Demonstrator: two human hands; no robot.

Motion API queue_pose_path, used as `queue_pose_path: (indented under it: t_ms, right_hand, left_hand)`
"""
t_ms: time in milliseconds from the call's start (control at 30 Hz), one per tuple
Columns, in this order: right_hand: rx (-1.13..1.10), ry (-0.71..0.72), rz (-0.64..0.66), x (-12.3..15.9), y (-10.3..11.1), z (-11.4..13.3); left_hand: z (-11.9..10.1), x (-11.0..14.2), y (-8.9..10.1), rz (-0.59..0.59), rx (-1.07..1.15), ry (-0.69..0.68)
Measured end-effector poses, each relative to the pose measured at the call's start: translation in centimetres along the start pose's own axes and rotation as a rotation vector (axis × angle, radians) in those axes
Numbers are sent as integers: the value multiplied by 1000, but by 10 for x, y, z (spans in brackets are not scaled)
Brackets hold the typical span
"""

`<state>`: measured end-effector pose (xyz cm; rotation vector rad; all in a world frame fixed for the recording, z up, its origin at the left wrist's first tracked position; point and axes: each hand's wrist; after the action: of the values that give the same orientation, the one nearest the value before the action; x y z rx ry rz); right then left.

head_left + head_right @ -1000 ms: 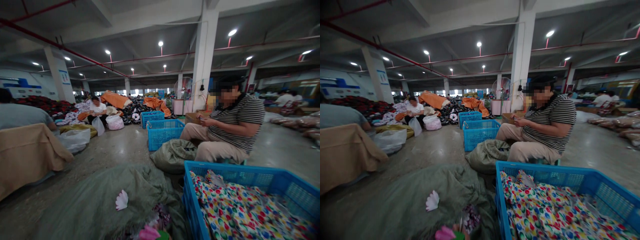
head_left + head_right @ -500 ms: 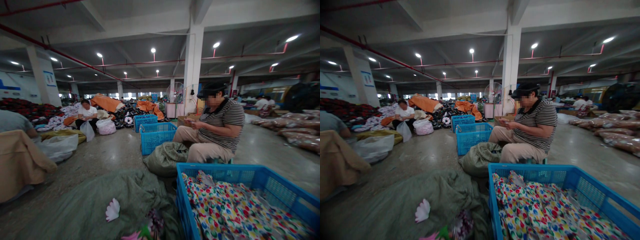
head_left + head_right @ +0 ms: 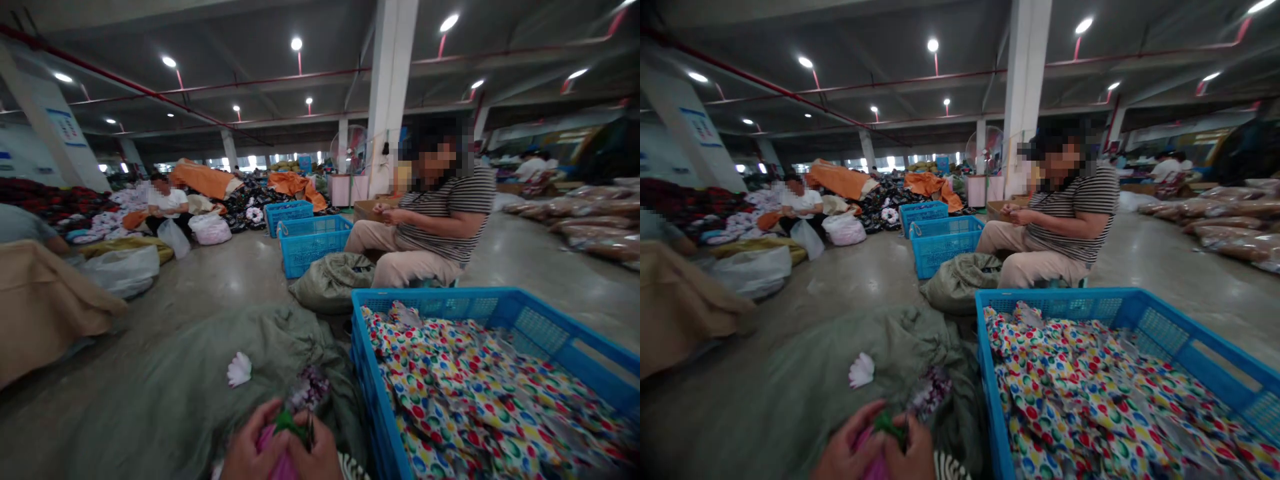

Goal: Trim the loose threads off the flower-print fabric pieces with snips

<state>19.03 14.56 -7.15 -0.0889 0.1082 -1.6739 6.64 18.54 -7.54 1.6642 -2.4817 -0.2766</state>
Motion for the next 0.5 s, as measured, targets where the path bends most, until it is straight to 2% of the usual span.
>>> queue_pose_path:
  t_ms: [33,67,167,300,500]
  right_hand:
    - [-8,-16,7,2,-1,1]
    - [-16,-40,20,3,-2,1]
    - [-33,-99,92,3,1,3]
    - [-36,-147,139,0,6,7]
    - [-43,-159,99,2,11,9]
  left_hand:
    - [-11,4,2,155,-32,49]
    - [-22,7,4,172,-2,78]
    - [-41,11,3,96,108,125]
    - [-39,16,1,-22,192,154]
    - [-39,23,4,-190,287,129]
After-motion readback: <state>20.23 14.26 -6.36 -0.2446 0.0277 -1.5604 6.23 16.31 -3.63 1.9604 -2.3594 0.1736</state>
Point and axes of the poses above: each hand's wrist, its own x-axis away from the middle knuckle, its own y-axis out of the back of the hand, z = x × y, and after that the axes turned 12 degrees about z, right-handed
